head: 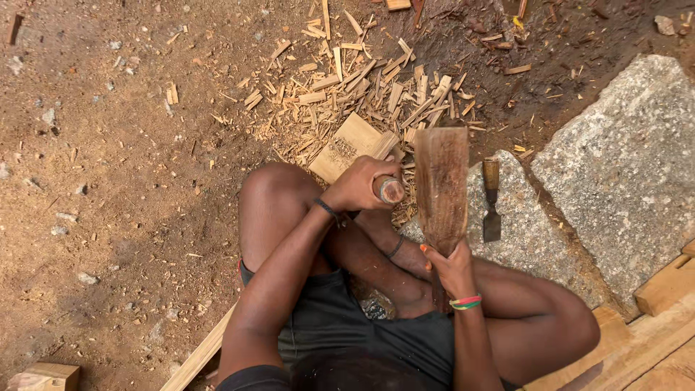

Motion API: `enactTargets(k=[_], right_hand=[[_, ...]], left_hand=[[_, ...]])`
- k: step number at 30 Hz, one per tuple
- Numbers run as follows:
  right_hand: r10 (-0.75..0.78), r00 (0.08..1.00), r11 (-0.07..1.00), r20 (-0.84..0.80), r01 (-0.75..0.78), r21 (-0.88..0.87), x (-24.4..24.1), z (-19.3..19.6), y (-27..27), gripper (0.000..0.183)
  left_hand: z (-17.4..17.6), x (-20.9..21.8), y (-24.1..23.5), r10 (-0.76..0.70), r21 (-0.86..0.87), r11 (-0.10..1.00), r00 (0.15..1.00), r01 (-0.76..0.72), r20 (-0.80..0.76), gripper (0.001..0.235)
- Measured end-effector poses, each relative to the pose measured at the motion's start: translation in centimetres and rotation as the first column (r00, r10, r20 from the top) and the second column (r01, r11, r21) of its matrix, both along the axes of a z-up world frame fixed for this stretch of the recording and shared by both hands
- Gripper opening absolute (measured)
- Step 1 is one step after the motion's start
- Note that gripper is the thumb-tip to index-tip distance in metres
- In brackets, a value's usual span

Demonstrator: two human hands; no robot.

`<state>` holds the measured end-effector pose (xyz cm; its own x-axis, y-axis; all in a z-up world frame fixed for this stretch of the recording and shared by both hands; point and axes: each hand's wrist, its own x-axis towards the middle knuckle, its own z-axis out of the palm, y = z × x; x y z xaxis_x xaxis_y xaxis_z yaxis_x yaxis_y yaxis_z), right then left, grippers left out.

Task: The person sits on the ground and carves a small rectangular piece of wood using a chisel and a wooden mallet. They repeatedly position the chisel and strike it to remove wood shavings, occasionally adjusting the wood piece.

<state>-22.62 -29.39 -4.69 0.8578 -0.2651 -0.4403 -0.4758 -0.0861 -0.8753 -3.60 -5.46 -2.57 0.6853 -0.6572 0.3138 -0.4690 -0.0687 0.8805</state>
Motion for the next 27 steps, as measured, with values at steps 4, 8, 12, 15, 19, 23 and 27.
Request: enactTargets(k=[4,8,12,15,19,23,27], right_hand=[[0.021,1.000,0.998,0.015,-0.020,-0.057,-1.9,-0.3,-0.1,0.031],[-0.061,0.996,0.998,0.070,0.058,0.033,-0.7,-0.9,-0.1,0.025],[-0.224,0.969,0.962,0.105,0.203,0.184,-0.7,-1.7,-0.7,0.034],[-0.253,0.967,0.942,0.036,0.238,0.237,0.1,-3.1,-1.7,0.011],[-0.285,0.951,0.941,0.121,0.253,0.226,-0.1,-4.7,-1.9,0.011],[-0.307,0.947,0.943,0.101,0.288,0.168,0.0,-4.5,-1.4,0.006],[-0.282,0.953,0.956,0.116,0.269,0.115,0.3,-4.6,-0.9,0.007]], left_hand=[[-2.8,-0.3,0.4,0.027,0.013,1.000,0.993,-0.026,-0.117,0.032],[-4.7,-1.1,0.8,0.170,0.098,0.982,0.977,-0.159,-0.128,0.030],[-5.1,-1.5,-0.3,0.242,-0.010,0.969,0.960,-0.246,-0.141,0.025],[-3.2,-0.9,-2.5,0.366,-0.029,0.925,0.910,-0.379,-0.193,0.026],[1.5,-0.2,-2.7,0.299,-0.073,0.949,0.949,-0.306,-0.097,0.026],[8.3,1.8,-3.9,0.229,-0.447,0.871,0.973,-0.203,0.006,0.024],[11.0,4.6,-3.0,0.393,-0.461,0.841,0.906,-0.285,0.156,0.028]])
